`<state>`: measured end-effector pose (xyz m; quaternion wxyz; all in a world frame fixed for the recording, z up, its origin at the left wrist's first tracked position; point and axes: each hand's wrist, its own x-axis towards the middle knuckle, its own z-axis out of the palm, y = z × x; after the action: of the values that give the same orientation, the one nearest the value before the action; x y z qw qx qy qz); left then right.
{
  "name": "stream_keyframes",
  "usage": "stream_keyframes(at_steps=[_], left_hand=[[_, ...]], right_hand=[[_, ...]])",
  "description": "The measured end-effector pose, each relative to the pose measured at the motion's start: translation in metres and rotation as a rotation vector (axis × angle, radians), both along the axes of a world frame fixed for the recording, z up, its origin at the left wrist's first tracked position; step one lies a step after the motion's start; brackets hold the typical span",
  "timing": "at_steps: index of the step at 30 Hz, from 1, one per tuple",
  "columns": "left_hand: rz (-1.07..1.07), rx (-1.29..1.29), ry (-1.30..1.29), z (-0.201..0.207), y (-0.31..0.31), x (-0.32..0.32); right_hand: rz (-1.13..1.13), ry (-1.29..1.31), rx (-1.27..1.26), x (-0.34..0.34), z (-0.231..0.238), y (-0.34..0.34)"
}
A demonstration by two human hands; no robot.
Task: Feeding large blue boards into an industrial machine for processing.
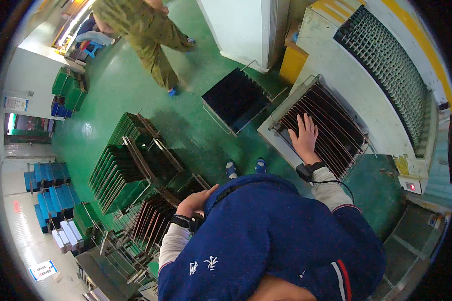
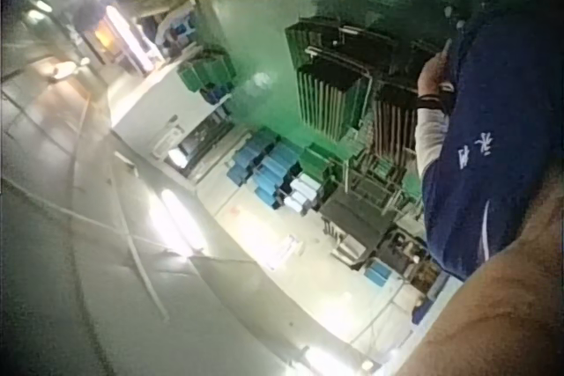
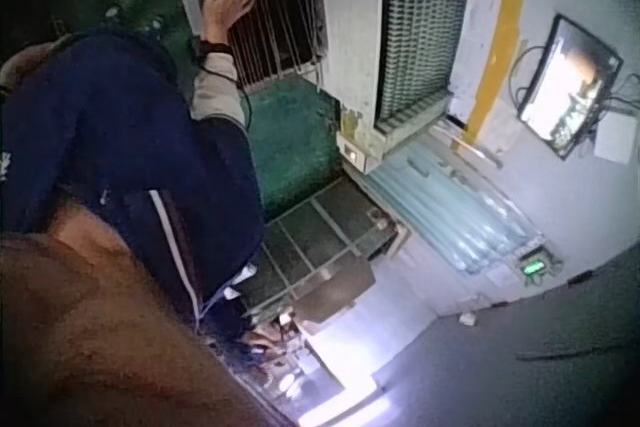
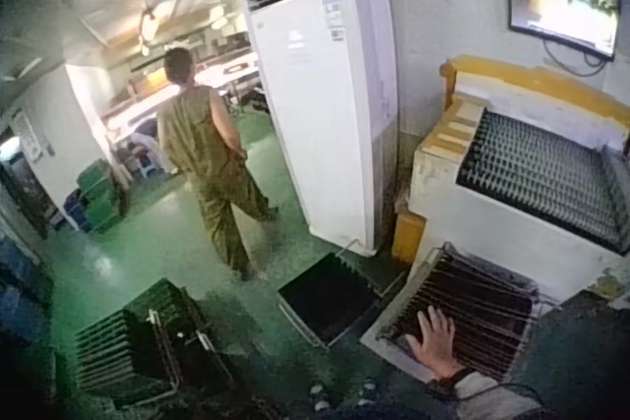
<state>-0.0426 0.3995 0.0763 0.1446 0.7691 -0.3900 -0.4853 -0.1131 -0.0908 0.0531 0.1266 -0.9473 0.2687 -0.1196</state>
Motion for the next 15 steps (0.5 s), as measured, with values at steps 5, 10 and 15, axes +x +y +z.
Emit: stream_keyframes(at_steps=[5,10,15], left_hand=[[0.006,0.019,-0.096,0.019,-0.016,-0.011],[0.015,0.042,-0.258,0.051,-0.041,-0.024],[-0.059,0.08,-0.34,0.059,-0.055,-0.029]], right_hand=[[0.031,-0.052,-0.006,-0.001,0.0,-0.003],[0.021,-0.067,-0.019,-0.003,-0.003,-0.004],[0.022,-0.049,-0.028,-0.003,-0.001,-0.006]])
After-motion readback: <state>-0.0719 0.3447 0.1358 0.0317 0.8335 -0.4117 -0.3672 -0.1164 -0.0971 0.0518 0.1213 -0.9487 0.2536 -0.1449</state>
